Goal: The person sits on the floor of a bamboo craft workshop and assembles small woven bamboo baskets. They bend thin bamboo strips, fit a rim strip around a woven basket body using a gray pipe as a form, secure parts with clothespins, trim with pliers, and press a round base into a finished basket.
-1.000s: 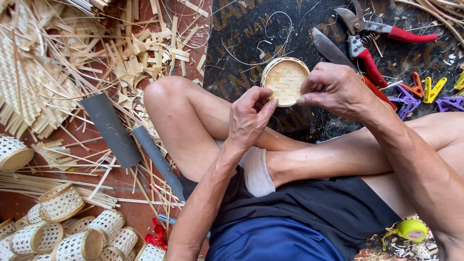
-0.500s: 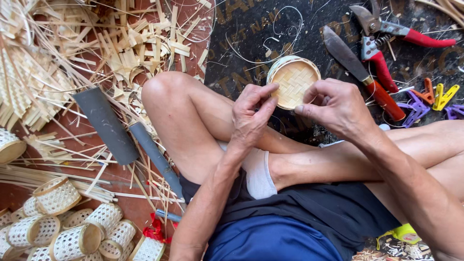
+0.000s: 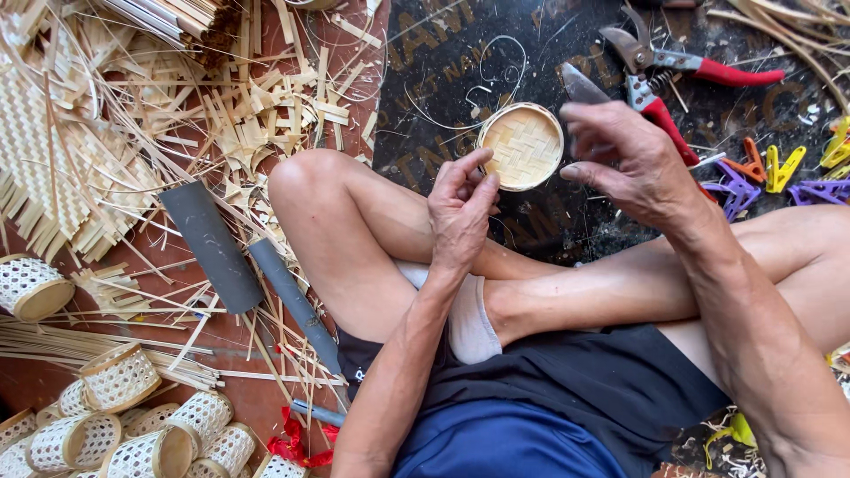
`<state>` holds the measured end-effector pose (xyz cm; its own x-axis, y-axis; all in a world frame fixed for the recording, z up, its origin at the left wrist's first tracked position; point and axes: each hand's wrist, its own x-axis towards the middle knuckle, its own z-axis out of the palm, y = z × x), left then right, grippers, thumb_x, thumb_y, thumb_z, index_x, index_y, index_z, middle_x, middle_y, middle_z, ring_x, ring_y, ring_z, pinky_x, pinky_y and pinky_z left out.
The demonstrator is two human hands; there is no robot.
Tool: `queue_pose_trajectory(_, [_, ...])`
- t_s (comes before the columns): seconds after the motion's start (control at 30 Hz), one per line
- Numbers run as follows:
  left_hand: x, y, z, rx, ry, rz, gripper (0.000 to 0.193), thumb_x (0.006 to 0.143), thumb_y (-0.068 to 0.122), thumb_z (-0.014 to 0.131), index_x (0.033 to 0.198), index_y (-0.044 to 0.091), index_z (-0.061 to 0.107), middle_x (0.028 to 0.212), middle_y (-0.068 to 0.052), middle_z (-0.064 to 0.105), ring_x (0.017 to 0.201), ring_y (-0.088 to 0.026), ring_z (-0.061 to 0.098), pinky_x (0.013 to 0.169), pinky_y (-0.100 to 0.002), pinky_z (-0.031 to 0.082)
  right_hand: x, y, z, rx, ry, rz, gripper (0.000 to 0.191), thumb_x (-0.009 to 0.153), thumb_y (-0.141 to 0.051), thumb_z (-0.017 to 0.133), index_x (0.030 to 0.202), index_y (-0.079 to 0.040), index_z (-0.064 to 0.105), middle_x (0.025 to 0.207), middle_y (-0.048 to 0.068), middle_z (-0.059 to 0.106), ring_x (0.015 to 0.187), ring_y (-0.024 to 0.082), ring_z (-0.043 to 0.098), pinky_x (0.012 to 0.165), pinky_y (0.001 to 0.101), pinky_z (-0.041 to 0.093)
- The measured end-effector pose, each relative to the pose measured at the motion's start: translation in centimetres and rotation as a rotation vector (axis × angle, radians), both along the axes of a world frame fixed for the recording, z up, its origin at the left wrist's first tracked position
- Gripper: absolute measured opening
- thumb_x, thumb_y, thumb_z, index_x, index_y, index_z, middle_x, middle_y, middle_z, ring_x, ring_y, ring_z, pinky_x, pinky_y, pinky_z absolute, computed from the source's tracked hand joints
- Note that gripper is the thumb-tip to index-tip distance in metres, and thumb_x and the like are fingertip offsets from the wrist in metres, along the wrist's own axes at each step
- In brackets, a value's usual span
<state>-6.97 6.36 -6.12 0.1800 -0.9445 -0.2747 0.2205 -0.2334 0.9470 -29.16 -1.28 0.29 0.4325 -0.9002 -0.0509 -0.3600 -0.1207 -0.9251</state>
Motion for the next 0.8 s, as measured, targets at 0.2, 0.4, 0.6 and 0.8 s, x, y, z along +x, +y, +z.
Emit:
queue_pose_trajectory(0.2, [0.0, -0.2, 0.7, -0.007, 0.208, 0.025, 0.062, 0.095, 0.002, 0.066, 0.151, 0.013, 0.042, 0.088, 0.003, 0.052, 0.075, -0.003, 0.062, 0.071, -0.022, 0.062, 0.2, -1.6, -0.7, -0.169, 0.060, 0.184, 0.045, 0.078, -0.007, 0.085, 0.121, -0.006, 0.071, 0.129, 0.013, 0.066, 0.119, 0.024, 0.066, 0.098, 0.0326, 0.055])
queue_pose_trajectory(0.4, [0.7, -0.1, 0.4, 0.009, 0.268, -0.064, 0.060, 0.101, -0.002, 0.065, 0.156, 0.004, 0.043, 0.093, 0.002, 0.055, 0.083, -0.008, 0.066, 0.080, -0.028, 0.065, 0.4, -1.9, -0.3, -0.241, 0.231, 0.270, 0.028, 0.081, -0.011, 0.087, 0.105, -0.006, 0.072, 0.121, 0.013, 0.067, 0.106, 0.025, 0.068, 0.084, 0.0326, 0.057])
queue_pose_trajectory(0.6, [0.6, -0.1, 0.5, 0.028, 0.308, -0.040, 0.059, 0.101, -0.004, 0.065, 0.156, 0.001, 0.044, 0.095, 0.000, 0.057, 0.084, -0.007, 0.065, 0.081, -0.028, 0.064, 1.2, -2.0, 0.5, -0.093, 0.178, 0.201, 0.025, 0.082, -0.007, 0.082, 0.103, -0.005, 0.069, 0.121, 0.013, 0.063, 0.112, 0.027, 0.065, 0.091, 0.0353, 0.057])
queue_pose_trajectory(0.8, [0.0, 0.2, -0.1, -0.015, 0.230, -0.016, 0.058, 0.103, -0.005, 0.065, 0.157, 0.001, 0.046, 0.100, 0.002, 0.051, 0.087, -0.005, 0.060, 0.083, -0.027, 0.064, 1.7, -1.4, 0.7, -0.098, 0.252, 0.211, 0.023, 0.080, -0.003, 0.083, 0.097, -0.001, 0.068, 0.128, 0.016, 0.055, 0.115, 0.026, 0.063, 0.094, 0.0358, 0.057])
